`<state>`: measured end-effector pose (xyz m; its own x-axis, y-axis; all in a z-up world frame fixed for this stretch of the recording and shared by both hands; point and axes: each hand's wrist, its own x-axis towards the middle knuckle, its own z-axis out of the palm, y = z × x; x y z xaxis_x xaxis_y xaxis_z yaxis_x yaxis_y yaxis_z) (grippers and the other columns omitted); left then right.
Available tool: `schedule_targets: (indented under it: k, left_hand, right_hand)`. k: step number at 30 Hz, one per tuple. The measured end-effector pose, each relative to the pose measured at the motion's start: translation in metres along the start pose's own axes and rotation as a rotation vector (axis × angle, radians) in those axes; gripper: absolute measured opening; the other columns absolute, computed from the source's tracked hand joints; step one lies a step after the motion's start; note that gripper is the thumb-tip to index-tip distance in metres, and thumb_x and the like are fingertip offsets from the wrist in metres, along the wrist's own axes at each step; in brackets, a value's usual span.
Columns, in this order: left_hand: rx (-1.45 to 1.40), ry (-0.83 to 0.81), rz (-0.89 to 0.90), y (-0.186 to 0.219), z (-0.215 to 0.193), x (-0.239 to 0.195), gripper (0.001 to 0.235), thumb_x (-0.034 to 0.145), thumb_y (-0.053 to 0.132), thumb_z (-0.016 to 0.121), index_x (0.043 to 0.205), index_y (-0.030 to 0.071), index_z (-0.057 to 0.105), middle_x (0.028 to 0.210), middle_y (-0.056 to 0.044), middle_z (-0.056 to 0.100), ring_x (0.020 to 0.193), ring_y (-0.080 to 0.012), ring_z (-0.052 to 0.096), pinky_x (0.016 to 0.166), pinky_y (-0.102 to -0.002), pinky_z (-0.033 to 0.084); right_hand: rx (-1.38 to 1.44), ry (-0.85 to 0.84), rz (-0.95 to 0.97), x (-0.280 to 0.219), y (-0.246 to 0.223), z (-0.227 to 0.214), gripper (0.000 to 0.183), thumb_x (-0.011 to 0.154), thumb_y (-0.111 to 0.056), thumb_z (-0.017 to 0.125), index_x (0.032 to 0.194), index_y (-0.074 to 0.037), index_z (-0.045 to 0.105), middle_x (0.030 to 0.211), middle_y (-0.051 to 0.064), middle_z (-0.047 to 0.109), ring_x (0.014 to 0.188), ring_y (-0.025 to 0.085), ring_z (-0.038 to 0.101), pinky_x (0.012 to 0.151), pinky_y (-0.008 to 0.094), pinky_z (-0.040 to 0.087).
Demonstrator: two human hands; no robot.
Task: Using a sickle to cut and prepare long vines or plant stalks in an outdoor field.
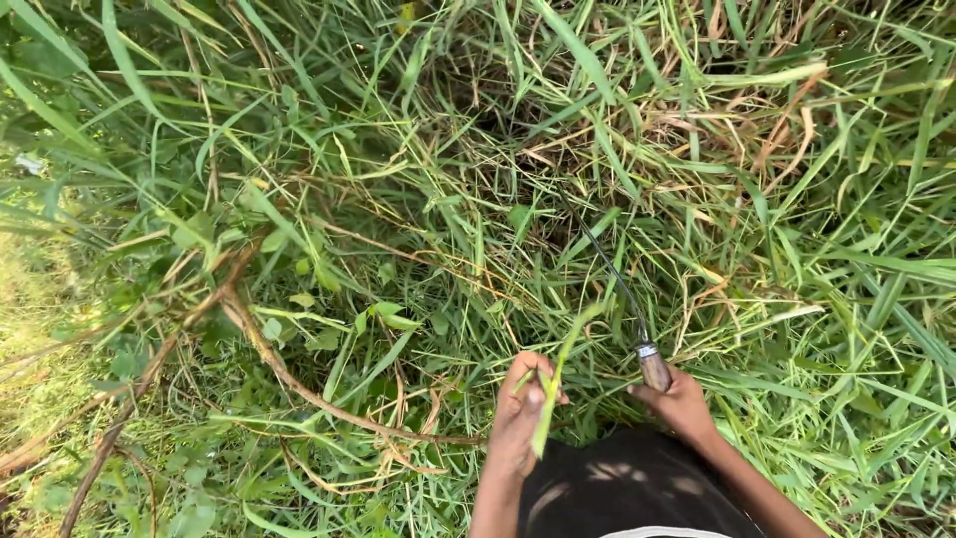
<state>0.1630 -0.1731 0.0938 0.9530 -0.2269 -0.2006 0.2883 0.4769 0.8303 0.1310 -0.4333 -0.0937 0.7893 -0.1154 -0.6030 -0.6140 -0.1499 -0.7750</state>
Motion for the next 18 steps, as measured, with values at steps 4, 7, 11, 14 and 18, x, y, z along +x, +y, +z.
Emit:
schedule_targets:
  k: [4,7,11,14,18]
  left_hand:
    - [-0.157,0.071,-0.111,-0.005,0.002,0.008,0.057,0.087,0.060,0.075,0.105,0.013,0.049,0.095,-0.003,0.052,0.089,-0.0160,0.056,0.086,-0.038,0.052]
    - [-0.243,0.020,0.027,-0.005,-0.004,0.009,0.062,0.083,0.066,0.072,0.110,0.016,0.048,0.099,-0.002,0.054,0.095,-0.0163,0.057,0.089,-0.039,0.052]
    - [-0.309,0.088,0.062,-0.011,-0.013,0.010,0.057,0.085,0.060,0.075,0.110,0.016,0.048,0.097,-0.002,0.054,0.093,-0.0191,0.056,0.088,-0.041,0.051]
    - [-0.353,0.202,0.053,-0.008,-0.014,0.011,0.050,0.084,0.054,0.077,0.102,0.017,0.047,0.094,-0.001,0.055,0.092,-0.0180,0.056,0.088,-0.042,0.049]
    - [-0.384,0.253,0.086,-0.009,-0.016,0.011,0.036,0.090,0.038,0.077,0.094,0.016,0.049,0.091,-0.001,0.056,0.091,-0.0163,0.055,0.093,-0.041,0.047]
  right_hand:
    - [-0.003,0.013,-0.006,0.002,0.002,-0.002,0.030,0.076,-0.020,0.084,0.093,-0.005,0.063,0.061,0.005,0.063,0.046,0.013,0.057,0.041,0.029,0.046]
    - [-0.042,0.011,0.028,-0.002,-0.006,-0.004,0.031,0.077,-0.023,0.084,0.093,-0.006,0.063,0.060,0.006,0.063,0.044,0.014,0.056,0.039,0.030,0.046]
    - [-0.087,0.012,0.056,-0.004,-0.006,-0.006,0.033,0.079,-0.025,0.084,0.093,-0.004,0.062,0.058,0.008,0.062,0.042,0.016,0.055,0.038,0.031,0.046]
    - [-0.106,0.010,0.047,-0.002,-0.005,-0.006,0.033,0.079,-0.025,0.083,0.094,-0.005,0.062,0.057,0.007,0.062,0.041,0.015,0.055,0.038,0.031,0.046]
    - [-0.108,0.004,0.050,-0.002,-0.004,-0.006,0.033,0.078,-0.023,0.083,0.095,-0.005,0.062,0.056,0.007,0.062,0.040,0.016,0.054,0.037,0.031,0.045]
